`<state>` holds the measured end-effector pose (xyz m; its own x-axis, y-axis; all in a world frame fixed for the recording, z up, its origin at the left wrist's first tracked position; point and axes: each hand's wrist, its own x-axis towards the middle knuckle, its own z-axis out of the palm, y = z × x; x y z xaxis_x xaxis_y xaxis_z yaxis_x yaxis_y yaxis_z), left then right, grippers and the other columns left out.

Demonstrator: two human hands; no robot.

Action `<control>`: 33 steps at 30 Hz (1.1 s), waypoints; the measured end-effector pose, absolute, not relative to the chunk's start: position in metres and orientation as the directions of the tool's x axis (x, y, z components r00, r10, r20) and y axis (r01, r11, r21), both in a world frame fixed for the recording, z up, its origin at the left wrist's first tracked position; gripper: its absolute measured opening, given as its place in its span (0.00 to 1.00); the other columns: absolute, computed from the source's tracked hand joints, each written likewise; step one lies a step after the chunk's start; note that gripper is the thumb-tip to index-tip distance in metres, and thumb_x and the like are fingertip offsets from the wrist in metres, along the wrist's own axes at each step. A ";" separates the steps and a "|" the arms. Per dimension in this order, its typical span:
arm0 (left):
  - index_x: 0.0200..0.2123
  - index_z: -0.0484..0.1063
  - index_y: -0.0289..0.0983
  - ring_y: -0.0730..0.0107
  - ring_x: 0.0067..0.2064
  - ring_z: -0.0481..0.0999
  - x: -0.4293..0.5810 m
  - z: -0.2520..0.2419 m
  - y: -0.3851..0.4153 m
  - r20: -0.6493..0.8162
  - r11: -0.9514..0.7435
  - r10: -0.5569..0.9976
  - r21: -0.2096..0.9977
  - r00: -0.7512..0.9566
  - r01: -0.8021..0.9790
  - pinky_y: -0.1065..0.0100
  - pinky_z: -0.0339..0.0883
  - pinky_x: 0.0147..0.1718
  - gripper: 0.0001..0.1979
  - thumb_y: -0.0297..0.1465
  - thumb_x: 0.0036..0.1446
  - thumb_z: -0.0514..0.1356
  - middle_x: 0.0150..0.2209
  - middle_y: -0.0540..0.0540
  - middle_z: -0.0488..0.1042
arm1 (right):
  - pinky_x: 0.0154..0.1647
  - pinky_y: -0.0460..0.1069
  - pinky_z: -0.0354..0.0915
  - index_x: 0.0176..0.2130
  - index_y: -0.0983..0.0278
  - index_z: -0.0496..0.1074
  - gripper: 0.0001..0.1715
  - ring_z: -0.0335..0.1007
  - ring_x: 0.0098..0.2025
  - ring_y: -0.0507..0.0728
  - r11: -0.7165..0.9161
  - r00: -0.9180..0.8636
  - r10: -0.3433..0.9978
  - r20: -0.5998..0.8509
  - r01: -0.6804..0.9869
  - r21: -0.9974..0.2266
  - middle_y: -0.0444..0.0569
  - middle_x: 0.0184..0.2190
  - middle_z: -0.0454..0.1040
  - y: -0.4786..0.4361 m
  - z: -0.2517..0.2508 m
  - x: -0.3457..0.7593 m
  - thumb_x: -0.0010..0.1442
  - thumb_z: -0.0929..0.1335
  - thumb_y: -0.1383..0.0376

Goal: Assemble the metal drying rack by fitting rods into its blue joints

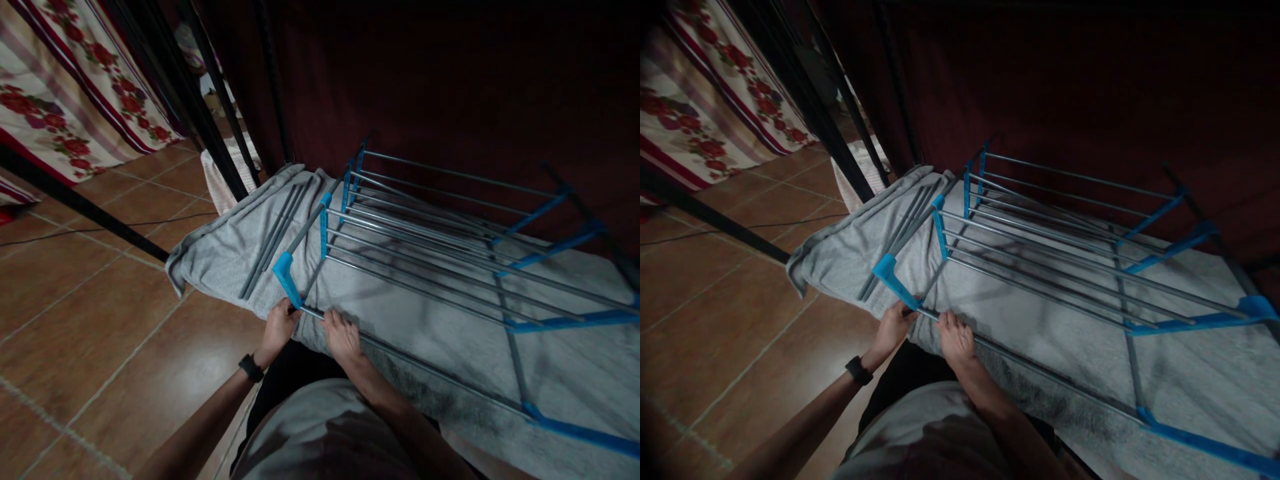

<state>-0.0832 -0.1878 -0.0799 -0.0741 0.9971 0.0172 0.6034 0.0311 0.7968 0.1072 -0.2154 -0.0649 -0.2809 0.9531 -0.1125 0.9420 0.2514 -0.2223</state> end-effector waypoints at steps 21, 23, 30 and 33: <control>0.43 0.81 0.36 0.46 0.41 0.82 -0.104 -0.094 -0.168 0.019 -0.002 1.000 0.550 -0.010 0.835 0.58 0.73 0.37 0.22 0.44 0.55 0.56 0.38 0.37 0.83 | 0.37 0.52 0.74 0.47 0.66 0.73 0.19 0.80 0.39 0.58 0.377 -0.401 0.916 -0.002 0.865 -0.331 0.53 0.40 0.82 -0.193 -0.089 0.110 0.73 0.63 0.54; 0.42 0.81 0.39 0.47 0.39 0.82 -0.106 -0.095 -0.165 0.040 -0.030 0.999 0.547 0.009 0.836 0.58 0.73 0.36 0.21 0.45 0.55 0.57 0.35 0.40 0.82 | 0.35 0.52 0.74 0.47 0.65 0.72 0.20 0.80 0.38 0.58 0.388 -0.412 0.911 -0.009 0.865 -0.318 0.52 0.40 0.82 -0.189 -0.090 0.111 0.73 0.62 0.52; 0.48 0.78 0.42 0.49 0.43 0.80 -0.111 -0.101 -0.164 0.066 -0.087 0.996 0.595 0.059 0.799 0.53 0.75 0.45 0.21 0.45 0.57 0.56 0.39 0.43 0.80 | 0.35 0.50 0.72 0.46 0.62 0.71 0.16 0.77 0.36 0.55 0.376 -0.379 0.924 0.044 0.885 -0.276 0.46 0.41 0.80 -0.195 -0.089 0.116 0.72 0.63 0.53; 0.51 0.76 0.40 0.50 0.43 0.79 -0.115 -0.106 -0.164 0.061 -0.090 0.996 0.610 0.066 0.787 0.54 0.75 0.46 0.25 0.47 0.57 0.56 0.41 0.42 0.80 | 0.50 0.54 0.71 0.49 0.64 0.70 0.16 0.75 0.45 0.57 0.335 -0.306 0.939 0.154 0.913 -0.231 0.48 0.46 0.78 -0.211 -0.084 0.133 0.72 0.64 0.55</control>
